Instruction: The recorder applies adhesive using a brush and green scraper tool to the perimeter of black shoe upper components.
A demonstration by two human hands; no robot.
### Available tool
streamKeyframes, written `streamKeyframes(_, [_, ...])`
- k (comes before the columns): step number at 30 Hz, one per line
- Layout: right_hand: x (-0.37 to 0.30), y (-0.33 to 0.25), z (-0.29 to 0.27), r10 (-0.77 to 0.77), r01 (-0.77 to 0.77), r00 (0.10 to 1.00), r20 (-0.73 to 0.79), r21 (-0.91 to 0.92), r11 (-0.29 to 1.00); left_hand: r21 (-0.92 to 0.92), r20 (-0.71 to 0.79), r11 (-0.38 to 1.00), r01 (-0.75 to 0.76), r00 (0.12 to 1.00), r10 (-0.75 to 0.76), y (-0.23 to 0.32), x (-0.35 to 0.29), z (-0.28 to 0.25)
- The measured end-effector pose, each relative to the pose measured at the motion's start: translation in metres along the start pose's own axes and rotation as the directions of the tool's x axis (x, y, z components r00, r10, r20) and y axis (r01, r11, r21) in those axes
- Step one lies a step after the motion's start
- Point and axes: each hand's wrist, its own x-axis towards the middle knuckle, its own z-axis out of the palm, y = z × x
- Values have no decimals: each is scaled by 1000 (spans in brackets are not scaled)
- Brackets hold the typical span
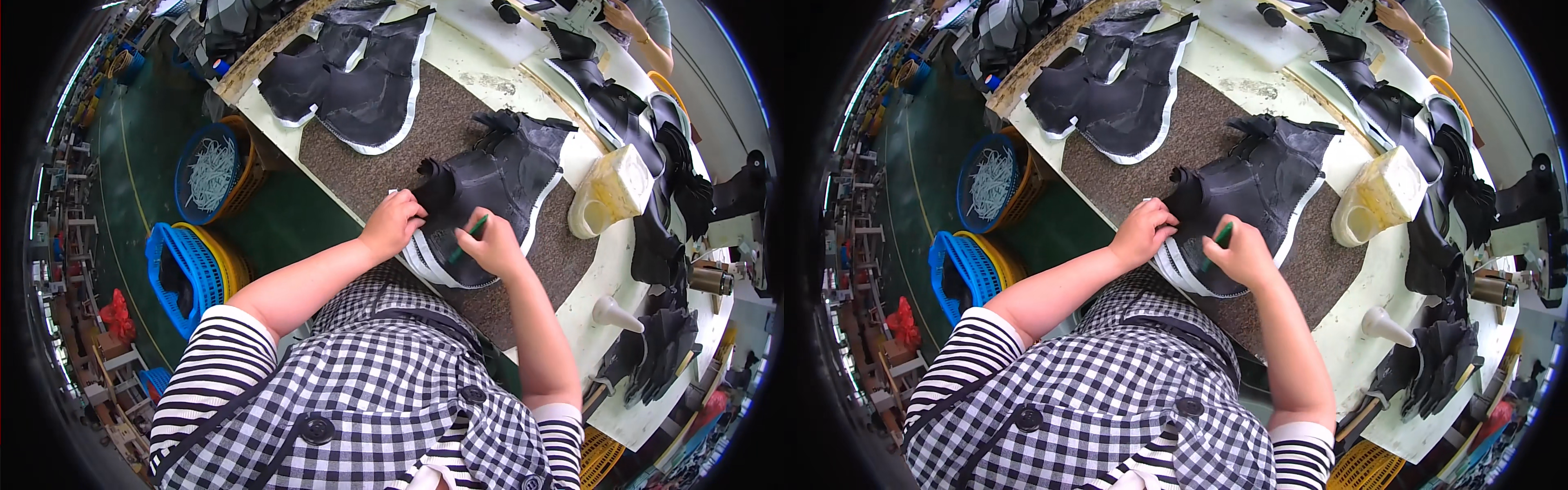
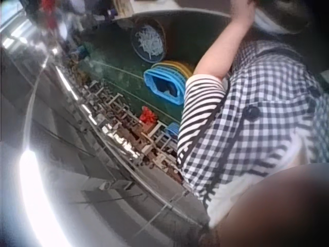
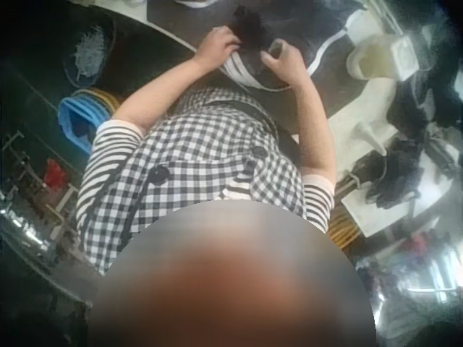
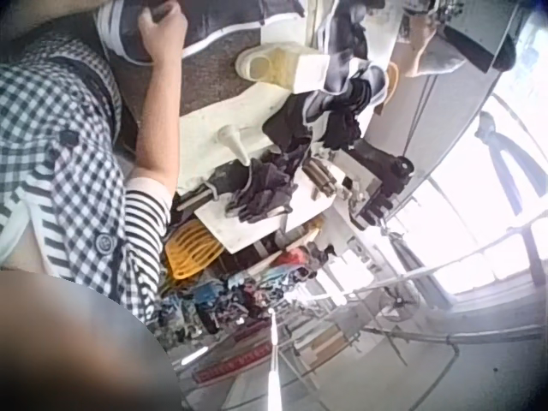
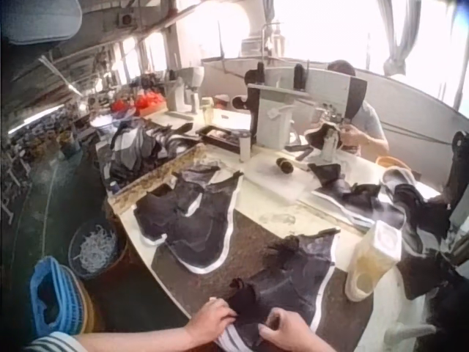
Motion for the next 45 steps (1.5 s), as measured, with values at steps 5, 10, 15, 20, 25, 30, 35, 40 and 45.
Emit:
streamKeyframes(5, [5, -5, 24, -131, 127, 991, 7, 191, 973, 0, 1, 999, -40, 999, 40, 1, 5, 2])
streamKeyframes(10, [-29, 8, -19, 34, -25, 998, 61, -147, 989, 11, 19, 998, -56, 998, 56, -2, -1, 0])
streamKeyframes(15, [-65, 40, -34, 60, -83, 978, -201, -112, 990, 24, -2, 997, -69, 998, 69, 1, 0, 3])
streamKeyframes(20, [-111, 51, 57, 157, 63, 792, -590, 335, 940, 10, 23, 997, -79, 997, 79, 1, 3, 1])
streamKeyframes(25, [-110, 65, 50, 160, 73, 757, -633, 325, 943, 24, 12, 991, -129, 992, 129, 1, 4, -1])
streamKeyframes(30, [-94, 31, 58, 124, 295, 742, -659, 488, 822, 27, 38, 993, -118, 992, 117, 0, 6, 0])
streamKeyframes(35, [-73, 57, 35, -155, 73, 652, -742, -143, 987, 18, 79, 990, -140, 987, 139, -2, 10, -4])
streamKeyframes(40, [-72, 41, 65, -351, 161, 828, -437, -415, 896, -13, 77, 982, -189, 979, 190, -7, 13, -2])
streamKeyframes(45, [-70, 42, 51, -331, 24, 732, -595, -463, 886, -43, 157, 975, -216, 963, 220, -10, 20, -10])
